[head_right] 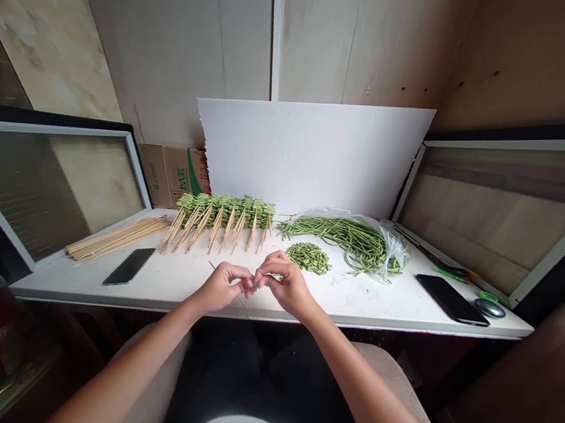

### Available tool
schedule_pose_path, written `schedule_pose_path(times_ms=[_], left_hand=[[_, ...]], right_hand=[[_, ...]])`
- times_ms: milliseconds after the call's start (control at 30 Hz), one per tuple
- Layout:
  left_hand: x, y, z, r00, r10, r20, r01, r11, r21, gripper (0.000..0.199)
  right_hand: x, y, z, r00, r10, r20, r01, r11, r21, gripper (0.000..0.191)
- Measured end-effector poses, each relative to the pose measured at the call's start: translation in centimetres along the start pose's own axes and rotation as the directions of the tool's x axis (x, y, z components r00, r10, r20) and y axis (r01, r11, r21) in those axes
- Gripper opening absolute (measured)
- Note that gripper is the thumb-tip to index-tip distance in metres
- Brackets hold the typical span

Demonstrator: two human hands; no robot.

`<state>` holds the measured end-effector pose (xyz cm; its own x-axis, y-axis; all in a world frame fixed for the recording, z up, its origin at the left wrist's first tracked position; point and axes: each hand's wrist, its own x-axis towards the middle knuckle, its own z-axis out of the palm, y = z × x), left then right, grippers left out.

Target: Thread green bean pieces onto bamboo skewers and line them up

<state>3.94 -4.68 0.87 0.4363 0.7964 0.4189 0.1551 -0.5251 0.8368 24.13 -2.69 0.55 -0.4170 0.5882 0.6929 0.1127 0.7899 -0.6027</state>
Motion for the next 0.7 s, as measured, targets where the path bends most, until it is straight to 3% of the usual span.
schedule_pose_path(times_ms=[200,367,567,700], left_hand=[[-0.2,0.9,0.2,0.997,-0.067,0.031,0.071,0.986,-0.153,0.031],[-0.3,0.1,0.4,0.982,-0.163,0.098,0.185,0.938,-0.294,0.034],[-0.2,-1.5,0.7,0.978,-0.189,0.086,0.208,0.872,-0.444,0.019],[0.0,-1.2,0.3,0.969,-0.241,0.059,0.232,0.795,-0.56,0.021]], right_hand=[[0.0,-1.0,0.3,0.997,0.043,-0.072,-0.041,0.999,0.029,0.029],[-0.3,-0.3,0.8,0.996,0.055,-0.077,-0.054,0.998,0.021,0.029],[-0.5,1.6,2.1,0.981,0.164,-0.107,-0.13,0.954,0.269,0.036],[-0.3,2.9,1.5,0.935,0.307,-0.176,-0.229,0.905,0.359,0.033]])
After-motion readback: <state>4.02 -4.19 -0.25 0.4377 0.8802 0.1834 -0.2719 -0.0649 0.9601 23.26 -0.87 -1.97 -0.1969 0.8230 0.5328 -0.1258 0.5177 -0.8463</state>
